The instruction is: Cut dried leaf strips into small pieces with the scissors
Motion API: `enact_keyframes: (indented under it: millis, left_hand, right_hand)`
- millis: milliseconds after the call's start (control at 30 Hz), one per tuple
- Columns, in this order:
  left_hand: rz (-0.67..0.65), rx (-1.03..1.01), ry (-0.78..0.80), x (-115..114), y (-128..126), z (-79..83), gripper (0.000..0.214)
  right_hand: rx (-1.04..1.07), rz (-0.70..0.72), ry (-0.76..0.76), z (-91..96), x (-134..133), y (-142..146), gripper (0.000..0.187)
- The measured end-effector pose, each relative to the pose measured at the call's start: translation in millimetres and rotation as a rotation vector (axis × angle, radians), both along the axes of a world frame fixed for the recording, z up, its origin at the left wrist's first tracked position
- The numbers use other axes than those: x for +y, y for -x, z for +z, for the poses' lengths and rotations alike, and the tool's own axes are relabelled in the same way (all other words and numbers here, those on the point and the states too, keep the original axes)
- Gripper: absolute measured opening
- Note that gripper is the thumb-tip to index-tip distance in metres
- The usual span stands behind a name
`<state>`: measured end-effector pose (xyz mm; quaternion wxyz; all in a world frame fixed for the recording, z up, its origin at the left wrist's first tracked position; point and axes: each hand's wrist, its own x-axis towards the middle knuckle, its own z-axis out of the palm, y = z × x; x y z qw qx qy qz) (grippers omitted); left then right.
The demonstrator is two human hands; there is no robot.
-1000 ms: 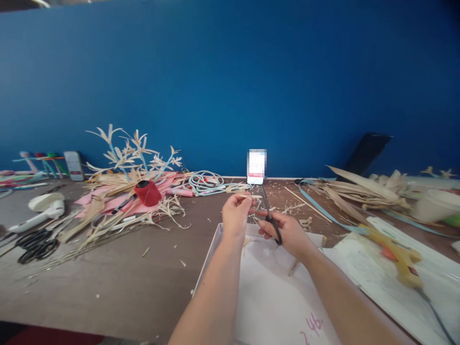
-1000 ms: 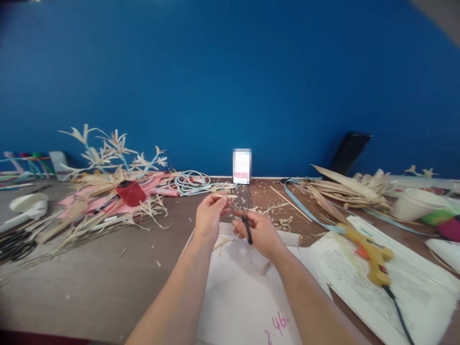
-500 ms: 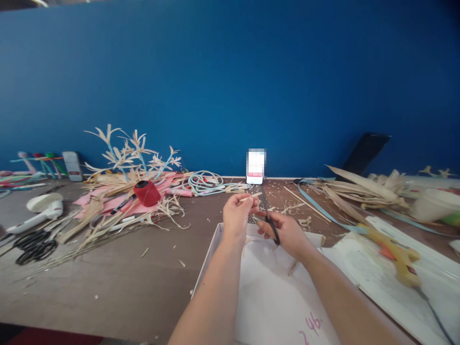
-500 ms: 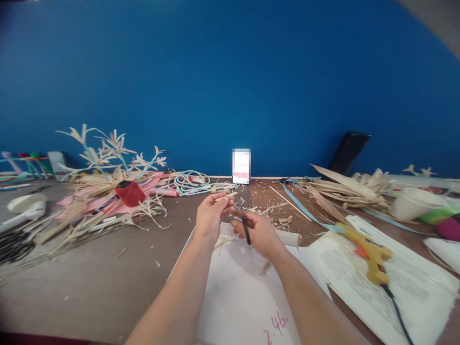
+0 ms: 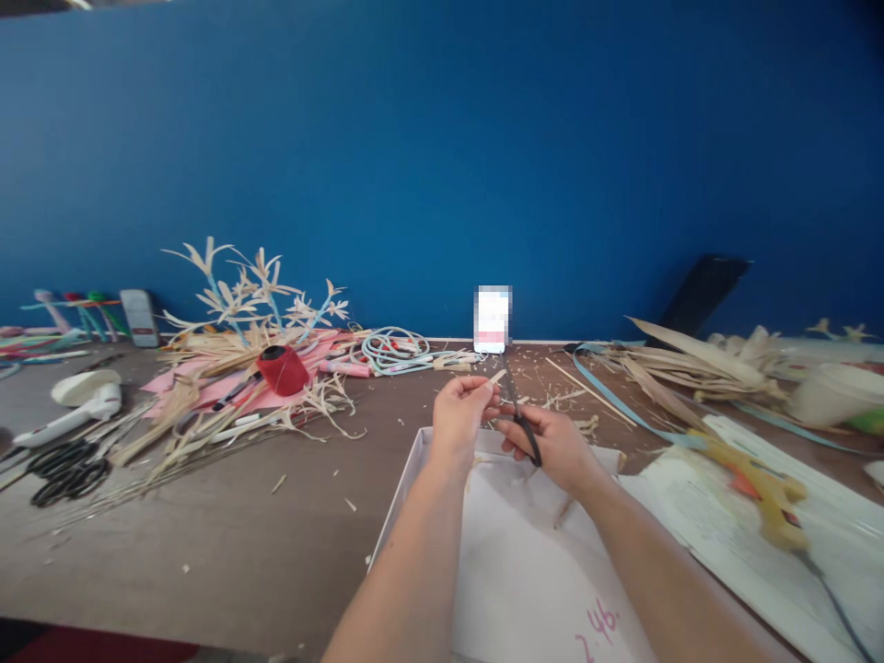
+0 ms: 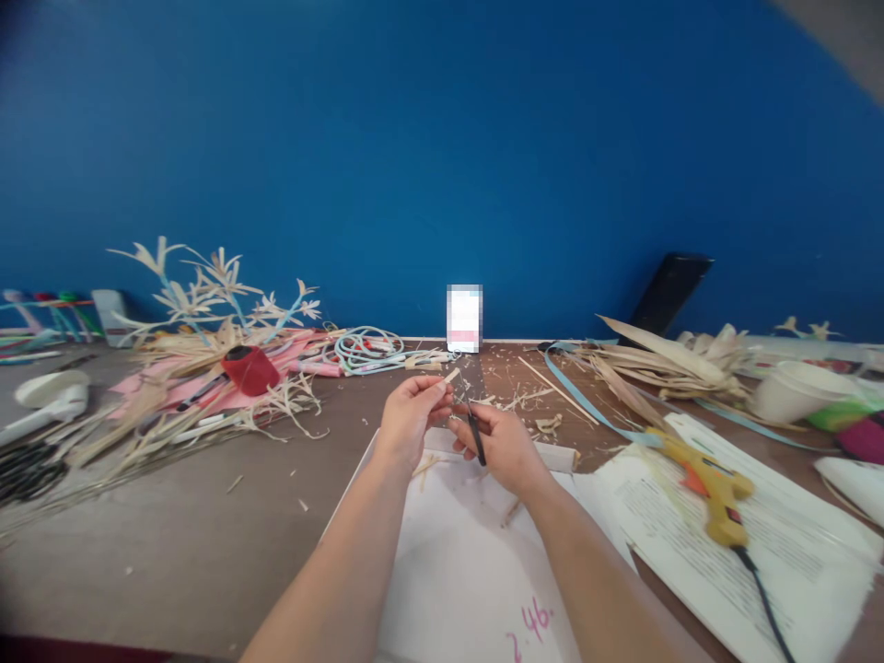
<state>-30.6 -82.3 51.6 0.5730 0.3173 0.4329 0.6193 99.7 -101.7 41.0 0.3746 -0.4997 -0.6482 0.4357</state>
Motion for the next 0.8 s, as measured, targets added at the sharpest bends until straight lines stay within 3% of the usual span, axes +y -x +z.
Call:
enact_keyframes:
  millis: [300,800]
  left_hand:
    - [-0.081,0.085,-0.013,0.0,0.8,-4.5,0.017]
    - [-0.084,0.066,-0.01,-0.4,-0.4,-4.0,0.018]
  right_hand:
    - [-0.044,0.013,-0.026,3.4,-1.6,-0.3,0.044]
    - [-0.061,0.04,-0.053,-1.4,1.1,-2.9,0.036]
